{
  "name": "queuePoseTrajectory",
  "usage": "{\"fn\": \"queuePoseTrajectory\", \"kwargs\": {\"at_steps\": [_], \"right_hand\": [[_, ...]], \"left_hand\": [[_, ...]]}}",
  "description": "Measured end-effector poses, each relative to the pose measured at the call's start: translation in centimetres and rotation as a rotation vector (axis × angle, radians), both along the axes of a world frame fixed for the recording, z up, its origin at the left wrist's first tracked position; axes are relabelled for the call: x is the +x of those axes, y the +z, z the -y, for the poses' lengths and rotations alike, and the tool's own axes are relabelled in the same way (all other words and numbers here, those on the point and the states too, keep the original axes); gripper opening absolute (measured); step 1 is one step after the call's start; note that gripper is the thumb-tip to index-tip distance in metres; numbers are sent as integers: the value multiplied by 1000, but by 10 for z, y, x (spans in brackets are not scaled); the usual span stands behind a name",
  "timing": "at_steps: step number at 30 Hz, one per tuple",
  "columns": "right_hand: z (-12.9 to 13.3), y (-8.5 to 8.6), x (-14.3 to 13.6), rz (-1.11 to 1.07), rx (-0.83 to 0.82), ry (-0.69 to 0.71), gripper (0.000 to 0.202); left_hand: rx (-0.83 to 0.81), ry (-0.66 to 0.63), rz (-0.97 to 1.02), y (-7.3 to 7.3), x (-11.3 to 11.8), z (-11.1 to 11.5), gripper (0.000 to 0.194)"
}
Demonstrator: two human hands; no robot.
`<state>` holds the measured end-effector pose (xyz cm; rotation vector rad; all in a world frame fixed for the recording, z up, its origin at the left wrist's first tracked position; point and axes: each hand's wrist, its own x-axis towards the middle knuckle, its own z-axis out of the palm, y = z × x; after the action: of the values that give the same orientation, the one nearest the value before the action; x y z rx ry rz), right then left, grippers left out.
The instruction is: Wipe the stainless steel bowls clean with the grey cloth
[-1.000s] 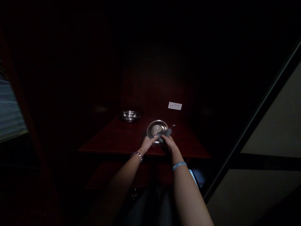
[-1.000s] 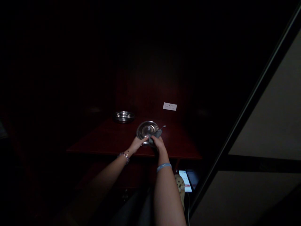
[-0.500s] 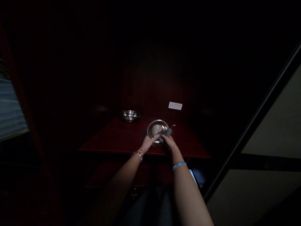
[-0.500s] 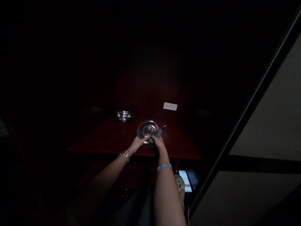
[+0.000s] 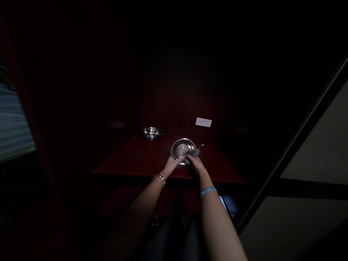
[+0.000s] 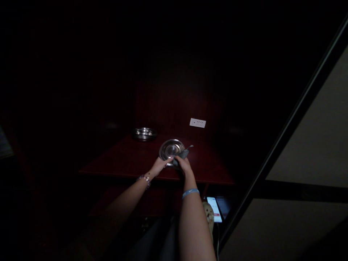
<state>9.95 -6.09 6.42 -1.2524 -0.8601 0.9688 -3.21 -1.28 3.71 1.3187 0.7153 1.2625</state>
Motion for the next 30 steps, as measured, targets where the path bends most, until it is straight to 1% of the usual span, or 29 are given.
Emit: {"fn": "queuePoseTrajectory", "kwargs": {"at_steps": [7,12,14,19,23,27,30], "right_hand": [[-1,-1,1,-6,3,19,27],[-5,-4,2,17,80,64,32],[-6,-6,3,16,98,61,34],[-7,-5,4,52,70,28,33],[-4,-5,3,16,61,22,31],[-6,-7,3,-19,47,14,29],[-8,-8,4,-23,42,14,32]], "left_hand": [[-8,-6,13,2,0,2,38],[-2,-7,8,1,-1,1,38],[-1,-7,9,0,-1,0,38],[8,-13,-12,0,-1,-1,42],[19,-29,10,1,-1,0,47],[17,-33,33,1,-1,0,47],[20,-30,42,0,0,-1,46]]}}
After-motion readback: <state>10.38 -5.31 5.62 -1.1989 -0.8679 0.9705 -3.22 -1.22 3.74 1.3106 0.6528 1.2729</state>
